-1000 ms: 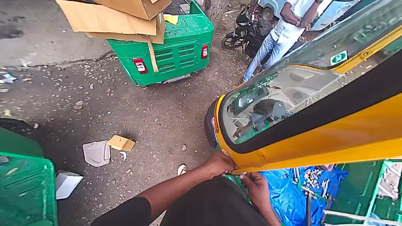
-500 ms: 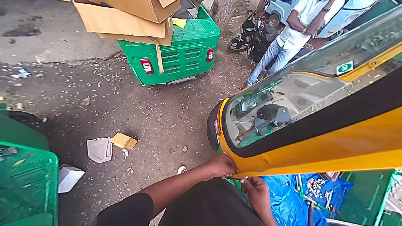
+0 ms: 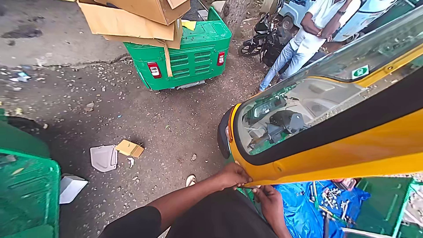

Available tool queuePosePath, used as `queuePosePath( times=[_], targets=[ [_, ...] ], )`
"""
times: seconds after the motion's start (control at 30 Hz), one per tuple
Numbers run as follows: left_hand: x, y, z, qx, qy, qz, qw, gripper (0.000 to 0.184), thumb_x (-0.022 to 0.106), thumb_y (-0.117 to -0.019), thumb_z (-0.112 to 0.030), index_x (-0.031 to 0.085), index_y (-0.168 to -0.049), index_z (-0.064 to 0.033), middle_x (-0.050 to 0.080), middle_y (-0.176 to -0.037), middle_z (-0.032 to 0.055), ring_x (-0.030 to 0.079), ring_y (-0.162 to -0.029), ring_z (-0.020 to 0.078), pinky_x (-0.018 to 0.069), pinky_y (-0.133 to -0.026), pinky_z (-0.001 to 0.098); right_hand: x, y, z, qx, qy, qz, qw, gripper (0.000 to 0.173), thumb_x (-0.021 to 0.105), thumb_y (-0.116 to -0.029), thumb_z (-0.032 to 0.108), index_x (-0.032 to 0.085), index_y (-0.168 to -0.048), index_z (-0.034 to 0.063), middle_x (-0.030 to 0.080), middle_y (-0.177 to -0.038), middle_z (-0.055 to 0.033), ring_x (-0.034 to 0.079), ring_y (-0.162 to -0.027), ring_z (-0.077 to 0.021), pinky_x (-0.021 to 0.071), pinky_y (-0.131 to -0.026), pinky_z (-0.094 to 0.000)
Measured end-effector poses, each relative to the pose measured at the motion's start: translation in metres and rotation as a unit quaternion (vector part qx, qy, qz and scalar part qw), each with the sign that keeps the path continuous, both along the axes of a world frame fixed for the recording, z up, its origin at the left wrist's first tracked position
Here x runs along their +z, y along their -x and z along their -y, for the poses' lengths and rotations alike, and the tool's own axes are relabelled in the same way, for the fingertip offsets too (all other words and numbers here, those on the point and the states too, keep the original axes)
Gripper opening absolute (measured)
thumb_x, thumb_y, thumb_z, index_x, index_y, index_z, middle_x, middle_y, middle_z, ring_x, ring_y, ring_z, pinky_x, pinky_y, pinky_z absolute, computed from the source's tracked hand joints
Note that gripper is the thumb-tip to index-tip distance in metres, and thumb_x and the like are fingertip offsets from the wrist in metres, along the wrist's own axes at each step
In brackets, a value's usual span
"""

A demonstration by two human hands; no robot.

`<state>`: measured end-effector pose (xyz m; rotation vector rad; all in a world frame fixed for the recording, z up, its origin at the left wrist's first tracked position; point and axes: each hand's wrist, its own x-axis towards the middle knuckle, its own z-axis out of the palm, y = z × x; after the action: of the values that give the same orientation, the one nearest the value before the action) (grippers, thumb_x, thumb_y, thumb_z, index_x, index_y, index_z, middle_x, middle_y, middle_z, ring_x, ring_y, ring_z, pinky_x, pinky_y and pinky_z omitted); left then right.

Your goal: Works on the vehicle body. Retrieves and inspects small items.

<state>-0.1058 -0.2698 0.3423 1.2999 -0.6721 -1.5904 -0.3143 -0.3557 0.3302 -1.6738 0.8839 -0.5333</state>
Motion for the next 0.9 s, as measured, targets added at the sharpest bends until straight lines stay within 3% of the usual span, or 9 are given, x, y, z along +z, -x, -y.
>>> queuePosePath(
  times=[0.13,0.2,0.43,0.53,0.7,0.8,0.9],
  targets=[
    [0.002,0.0,0.003,-0.019,-0.014,0.022,0.999,0.017,0.071,-0.0954,-0.02,0.069,-0.088,-0.0049,0.059,-0.065,-0.0013,0.052,-0.05,0.006,0.0458,-0.048,0.0221,0.002,0.0,-0.002,-0.01,0.004,-0.012,1.0,0.009,0.075,-0.0852,0.013,0.072,-0.084,0.0053,0.068,-0.066,-0.0047,0.061,-0.051,-0.0139,0.0527,-0.048,-0.0297],
    [0.005,0.001,0.004,-0.005,-0.042,-0.016,0.999,0.013,0.071,-0.0942,-0.015,0.067,-0.086,-0.0055,0.055,-0.061,-0.0029,0.049,-0.047,0.0048,0.0425,-0.046,0.0204,0.001,-0.002,-0.003,-0.013,0.001,-0.011,1.0,0.009,0.076,-0.0847,0.013,0.072,-0.085,0.0045,0.069,-0.066,-0.0054,0.062,-0.051,-0.0146,0.0534,-0.047,-0.03],
    [-0.002,0.011,0.0,0.061,-0.078,-0.161,0.982,0.006,0.067,-0.0918,-0.004,0.063,-0.089,-0.0074,0.052,-0.061,-0.0027,0.05,-0.047,0.0067,0.0468,-0.047,0.0215,0.007,-0.004,0.003,-0.004,0.021,-0.015,1.0,0.009,0.078,-0.0807,0.011,0.071,-0.079,0.0056,0.067,-0.064,-0.0032,0.059,-0.05,-0.0113,0.0506,-0.047,-0.0264],
    [-0.003,0.014,-0.003,0.084,-0.076,-0.178,0.978,0.005,0.068,-0.0913,-0.005,0.065,-0.089,-0.0075,0.051,-0.06,-0.0031,0.049,-0.047,0.007,0.0464,-0.047,0.022,0.009,-0.005,0.003,-0.007,-0.003,-0.006,1.0,0.008,0.077,-0.0806,0.008,0.071,-0.081,0.0037,0.068,-0.065,-0.0048,0.061,-0.051,-0.0123,0.0518,-0.048,-0.0265],
    [-0.007,0.017,-0.012,0.09,-0.044,-0.159,0.982,0.005,0.069,-0.094,-0.012,0.068,-0.097,-0.0076,0.053,-0.066,-0.0028,0.048,-0.05,0.0065,0.0441,-0.047,0.0214,0.0,-0.002,-0.001,-0.022,-0.051,0.037,0.998,0.01,0.078,-0.0799,0.006,0.071,-0.086,0.0032,0.07,-0.068,-0.0038,0.062,-0.052,-0.0112,0.0543,-0.049,-0.0261],
    [-0.035,0.004,-0.033,0.089,-0.024,-0.135,0.987,0.012,0.069,-0.0959,-0.016,0.068,-0.102,-0.006,0.057,-0.071,-0.0011,0.051,-0.053,0.0066,0.0456,-0.049,0.0216,-0.017,0.005,-0.004,-0.009,-0.105,0.027,0.994,0.011,0.072,-0.0877,0.015,0.072,-0.091,0.0047,0.071,-0.072,-0.0037,0.063,-0.055,-0.0107,0.055,-0.05,-0.0262],
    [-0.09,-0.032,-0.078,0.096,-0.043,0.063,0.992,0.018,0.068,-0.0978,-0.022,0.072,-0.106,-0.0061,0.065,-0.079,0.0024,0.056,-0.061,0.009,0.0493,-0.057,0.0267,-0.046,0.012,-0.011,0.016,-0.147,-0.026,0.989,0.02,0.06,-0.0979,0.019,0.071,-0.094,0.0019,0.073,-0.075,-0.0072,0.066,-0.055,-0.0134,0.0571,-0.05,-0.0285]
  ],
)
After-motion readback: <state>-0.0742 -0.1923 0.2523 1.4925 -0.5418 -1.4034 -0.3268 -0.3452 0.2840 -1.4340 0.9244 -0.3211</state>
